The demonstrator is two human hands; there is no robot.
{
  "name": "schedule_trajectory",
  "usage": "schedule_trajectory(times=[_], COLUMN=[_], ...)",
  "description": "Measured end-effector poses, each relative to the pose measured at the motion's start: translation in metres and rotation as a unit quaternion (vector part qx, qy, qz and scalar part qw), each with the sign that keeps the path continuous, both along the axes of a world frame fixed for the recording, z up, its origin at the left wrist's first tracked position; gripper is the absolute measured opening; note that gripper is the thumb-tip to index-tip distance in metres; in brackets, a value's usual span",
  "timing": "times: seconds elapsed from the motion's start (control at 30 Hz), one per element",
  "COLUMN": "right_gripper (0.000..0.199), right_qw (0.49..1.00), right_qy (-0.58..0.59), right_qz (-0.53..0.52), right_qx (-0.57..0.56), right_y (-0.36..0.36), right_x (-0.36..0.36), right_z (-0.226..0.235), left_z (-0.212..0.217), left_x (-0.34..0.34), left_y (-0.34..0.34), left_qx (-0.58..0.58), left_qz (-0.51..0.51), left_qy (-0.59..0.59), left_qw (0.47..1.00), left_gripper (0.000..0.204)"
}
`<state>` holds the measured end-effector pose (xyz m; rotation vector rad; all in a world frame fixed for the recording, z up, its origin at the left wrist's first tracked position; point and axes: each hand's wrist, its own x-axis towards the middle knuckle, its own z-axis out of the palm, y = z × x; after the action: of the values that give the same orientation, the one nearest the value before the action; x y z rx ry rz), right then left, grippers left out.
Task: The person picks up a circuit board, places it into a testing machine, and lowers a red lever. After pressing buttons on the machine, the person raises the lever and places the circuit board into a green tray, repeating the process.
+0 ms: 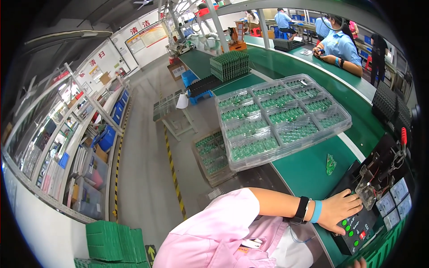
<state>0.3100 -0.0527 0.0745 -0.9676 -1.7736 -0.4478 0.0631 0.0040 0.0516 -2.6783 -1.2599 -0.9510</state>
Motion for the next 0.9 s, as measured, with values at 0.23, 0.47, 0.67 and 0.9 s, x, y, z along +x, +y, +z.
schedule_trajectory(times=[0.23, 0.47, 0.67, 0.9], right_gripper=[0.022, 0.023, 0.024, 0.027], right_qw=[0.988, 0.986, 0.986, 0.987], right_qy=[-0.091, -0.095, -0.095, -0.094], right_qz=[0.106, 0.117, 0.109, 0.098], right_qx=[-0.070, -0.074, -0.083, -0.091], right_y=[0.015, 0.013, 0.015, 0.014], right_x=[-0.058, -0.056, -0.050, -0.050], right_z=[-0.023, -0.022, -0.021, -0.026], left_z=[-0.005, -0.010, -0.009, -0.011], left_x=[0.007, 0.007, 0.013, 0.012], left_y=[-0.002, -0.003, 0.001, -0.001], left_qx=[0.021, -0.004, -0.021, -0.019], left_qz=[0.004, -0.006, -0.010, 0.002], left_qy=[0.006, -0.009, -0.004, 0.002], left_qw=[1.000, 1.000, 1.000, 1.000], left_gripper=[0.086, 0.087, 0.088, 0.089])
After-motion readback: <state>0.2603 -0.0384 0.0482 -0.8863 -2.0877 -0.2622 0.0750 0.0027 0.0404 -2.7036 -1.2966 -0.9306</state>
